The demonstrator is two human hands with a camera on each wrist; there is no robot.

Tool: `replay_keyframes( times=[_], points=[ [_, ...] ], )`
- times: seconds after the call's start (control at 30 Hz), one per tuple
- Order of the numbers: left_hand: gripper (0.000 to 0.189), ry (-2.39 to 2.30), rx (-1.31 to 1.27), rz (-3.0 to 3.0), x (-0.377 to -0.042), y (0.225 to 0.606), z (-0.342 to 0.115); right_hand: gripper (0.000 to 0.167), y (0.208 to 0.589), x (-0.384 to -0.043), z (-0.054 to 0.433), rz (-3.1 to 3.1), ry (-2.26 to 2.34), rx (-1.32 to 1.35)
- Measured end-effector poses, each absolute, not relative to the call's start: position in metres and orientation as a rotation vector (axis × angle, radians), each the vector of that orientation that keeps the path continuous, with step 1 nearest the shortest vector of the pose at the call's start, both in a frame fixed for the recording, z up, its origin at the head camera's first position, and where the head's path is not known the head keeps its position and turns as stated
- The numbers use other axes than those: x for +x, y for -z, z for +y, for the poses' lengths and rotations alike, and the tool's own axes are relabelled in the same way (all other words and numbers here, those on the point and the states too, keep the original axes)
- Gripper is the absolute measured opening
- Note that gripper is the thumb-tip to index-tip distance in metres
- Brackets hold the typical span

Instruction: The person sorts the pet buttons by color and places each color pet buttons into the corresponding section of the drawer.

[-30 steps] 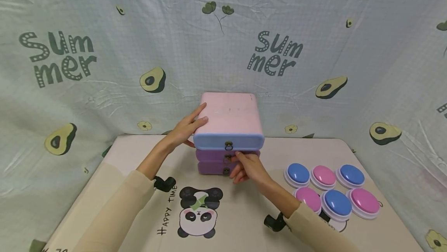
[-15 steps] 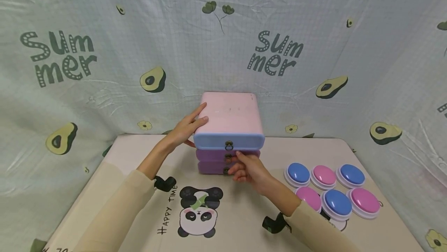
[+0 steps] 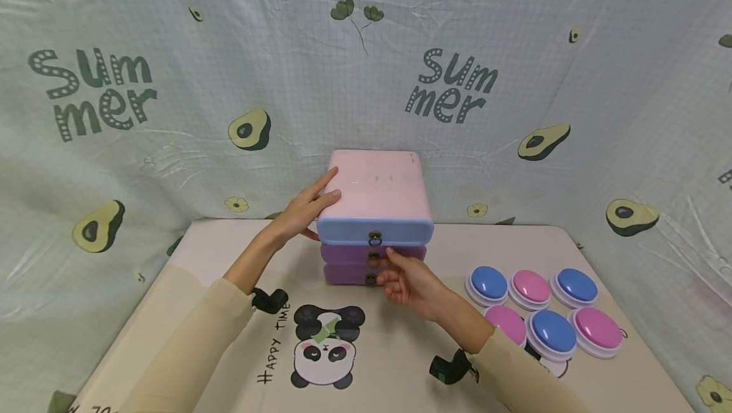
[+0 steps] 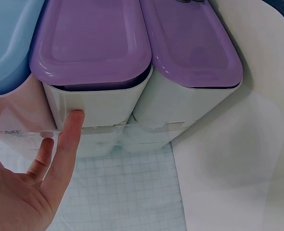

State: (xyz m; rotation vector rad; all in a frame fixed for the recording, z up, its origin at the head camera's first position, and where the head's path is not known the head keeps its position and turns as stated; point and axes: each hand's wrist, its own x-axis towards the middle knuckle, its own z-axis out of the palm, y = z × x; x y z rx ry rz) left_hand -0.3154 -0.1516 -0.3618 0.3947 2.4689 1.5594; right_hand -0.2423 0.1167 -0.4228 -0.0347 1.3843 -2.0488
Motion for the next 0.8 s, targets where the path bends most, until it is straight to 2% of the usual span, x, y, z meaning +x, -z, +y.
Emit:
replay_keyframes(
  times=[0.23, 0.6, 0.8],
  points=[
    [0.067, -1.560, 0.389, 2.476, -0.315, 0.361, -0.151, 0.041, 0.425, -0.243, 0.114, 1.383, 2.039, -0.004],
    [0.067, -1.559, 0.379, 2.479, -0.316, 0.361, -0.151, 0.057, 0.427, -0.240, 0.108, 1.727, 1.857, 0.007],
    [0.068, -1.562, 0.400, 2.469, -0.317, 0.362, -0.152, 0.057, 0.428, -0.237, 0.103, 1.758, 1.876, 0.041]
  ],
)
